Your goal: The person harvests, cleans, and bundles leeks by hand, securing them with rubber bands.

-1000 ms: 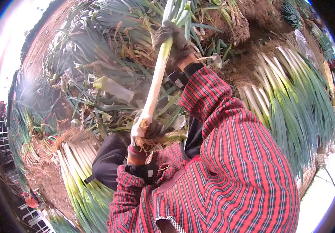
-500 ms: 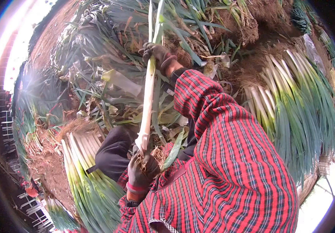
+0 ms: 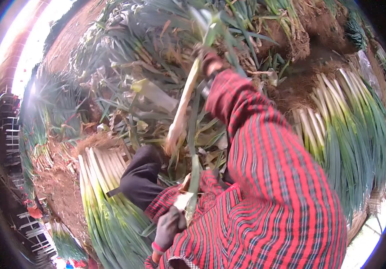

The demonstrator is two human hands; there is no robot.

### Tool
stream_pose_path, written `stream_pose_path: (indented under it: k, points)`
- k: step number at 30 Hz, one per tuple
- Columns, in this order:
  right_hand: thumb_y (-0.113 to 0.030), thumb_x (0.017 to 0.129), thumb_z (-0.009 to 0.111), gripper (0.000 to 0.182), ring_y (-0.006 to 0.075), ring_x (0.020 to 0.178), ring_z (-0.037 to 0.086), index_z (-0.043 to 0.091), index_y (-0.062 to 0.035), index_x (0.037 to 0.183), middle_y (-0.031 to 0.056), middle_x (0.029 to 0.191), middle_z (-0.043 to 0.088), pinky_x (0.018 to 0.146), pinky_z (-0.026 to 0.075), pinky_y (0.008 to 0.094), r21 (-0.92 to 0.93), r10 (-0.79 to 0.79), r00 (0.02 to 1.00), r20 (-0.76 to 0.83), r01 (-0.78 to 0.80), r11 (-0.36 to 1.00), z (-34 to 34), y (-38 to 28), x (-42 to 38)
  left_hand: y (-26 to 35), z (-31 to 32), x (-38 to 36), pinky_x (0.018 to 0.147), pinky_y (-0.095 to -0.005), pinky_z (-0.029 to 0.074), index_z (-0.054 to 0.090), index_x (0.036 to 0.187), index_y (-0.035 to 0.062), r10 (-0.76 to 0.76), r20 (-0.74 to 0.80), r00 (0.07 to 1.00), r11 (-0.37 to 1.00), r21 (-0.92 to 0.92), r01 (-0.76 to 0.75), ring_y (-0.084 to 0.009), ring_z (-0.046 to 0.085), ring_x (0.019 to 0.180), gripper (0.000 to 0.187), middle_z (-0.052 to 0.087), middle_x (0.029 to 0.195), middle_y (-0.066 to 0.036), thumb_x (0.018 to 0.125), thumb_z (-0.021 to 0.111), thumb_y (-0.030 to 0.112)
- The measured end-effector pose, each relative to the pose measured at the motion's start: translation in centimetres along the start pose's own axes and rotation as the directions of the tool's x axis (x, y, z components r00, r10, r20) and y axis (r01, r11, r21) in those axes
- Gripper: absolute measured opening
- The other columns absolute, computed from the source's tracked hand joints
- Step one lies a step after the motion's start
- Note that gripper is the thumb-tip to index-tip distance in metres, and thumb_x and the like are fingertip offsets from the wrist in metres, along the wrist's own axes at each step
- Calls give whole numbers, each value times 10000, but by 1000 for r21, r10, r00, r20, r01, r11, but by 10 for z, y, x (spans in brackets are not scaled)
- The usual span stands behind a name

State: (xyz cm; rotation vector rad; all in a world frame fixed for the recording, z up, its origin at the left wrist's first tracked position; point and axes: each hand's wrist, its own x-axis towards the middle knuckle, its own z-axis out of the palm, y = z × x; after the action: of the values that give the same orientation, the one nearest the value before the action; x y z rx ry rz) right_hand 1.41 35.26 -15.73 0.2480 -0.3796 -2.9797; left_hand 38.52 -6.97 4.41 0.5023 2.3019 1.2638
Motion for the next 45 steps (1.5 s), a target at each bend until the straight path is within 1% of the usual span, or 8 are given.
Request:
stream_pose_path:
  k: [3, 6, 9, 12, 16, 24, 30, 45]
  points:
    - [-56, 885, 544, 49, 102, 560, 554, 567, -60, 928, -19, 706, 537, 550, 528, 264, -678, -326, 934, -143, 147, 720, 31, -37, 26, 35, -21, 44, 795, -362, 492, 521, 1219, -65, -436, -111, 893, 840, -407, 360, -345, 634, 922, 368, 648, 1067, -196, 929, 579, 154]
    - [-79, 896, 565, 42, 97, 552, 569, 600, -81, 918, 12, 737, 575, 473, 511, 258, -706, -203, 978, 53, 180, 685, 66, 7, -9, 15, -33, 129, 994, -428, 427, 399, 1370, -88, 120, -361, 925, 886, 459, 64, -406, 554, 1164, 666, 561, 1259, -287, 846, 678, 213]
    - [-400, 873, 706, 458, 124, 640, 607, 559, -9, 1059, 13, 774, 556, 612, 567, 273, -838, -192, 980, -57, 58, 543, 108, 69, -53, 9, -39, 212, 948, -372, 464, 485, 1318, -51, 49, -420, 906, 986, 163, 23, -329, 599, 1130, 539, 587, 1232, -255, 878, 666, 202]
    - [-476, 865, 693, 543, 157, 711, 649, 575, 7, 1082, 51, 824, 609, 685, 574, 288, -835, -89, 995, -49, 9, 550, 117, 92, -72, -4, -19, 262, 878, -282, 475, 496, 1304, -28, -108, -27, 994, 845, -530, 78, -131, 592, 1020, 476, 635, 1126, -125, 925, 650, 215]
    - [-544, 878, 640, 616, 187, 822, 664, 576, 18, 1124, 95, 916, 654, 800, 561, 344, -839, 41, 998, 49, 19, 544, 118, 114, -79, 2, 16, 280, 784, -250, 488, 545, 1237, -34, 5, -111, 994, 897, -439, -54, -80, 586, 850, 421, 662, 971, -59, 907, 678, 190]
    - [-391, 910, 646, 431, 126, 820, 624, 618, -26, 1139, 39, 955, 646, 739, 530, 280, -992, -53, 997, -48, -54, -116, 119, 122, -88, 33, 29, 263, 726, -232, 486, 635, 1134, -18, -121, -433, 894, 949, -314, -24, -57, 580, 794, 311, 650, 871, -18, 884, 701, 156]
    - [-375, 931, 633, 414, 88, 788, 614, 618, -12, 1129, 14, 920, 643, 700, 519, 246, -978, -111, 976, 188, 197, 76, 101, 133, -98, 36, 35, 261, 791, -252, 487, 622, 1176, -22, 40, -631, 775, 998, -12, -62, -103, 609, 870, 372, 676, 954, -53, 863, 722, 153]
    - [-251, 956, 627, 265, 76, 794, 637, 622, -44, 1122, 4, 929, 665, 693, 539, 226, -855, -171, 977, 131, 199, 479, 88, 150, -101, 42, 55, 253, 698, -205, 461, 592, 1212, -21, -133, -510, 850, 827, -530, -189, -58, 557, 788, 328, 623, 911, -3, 960, 629, 185]
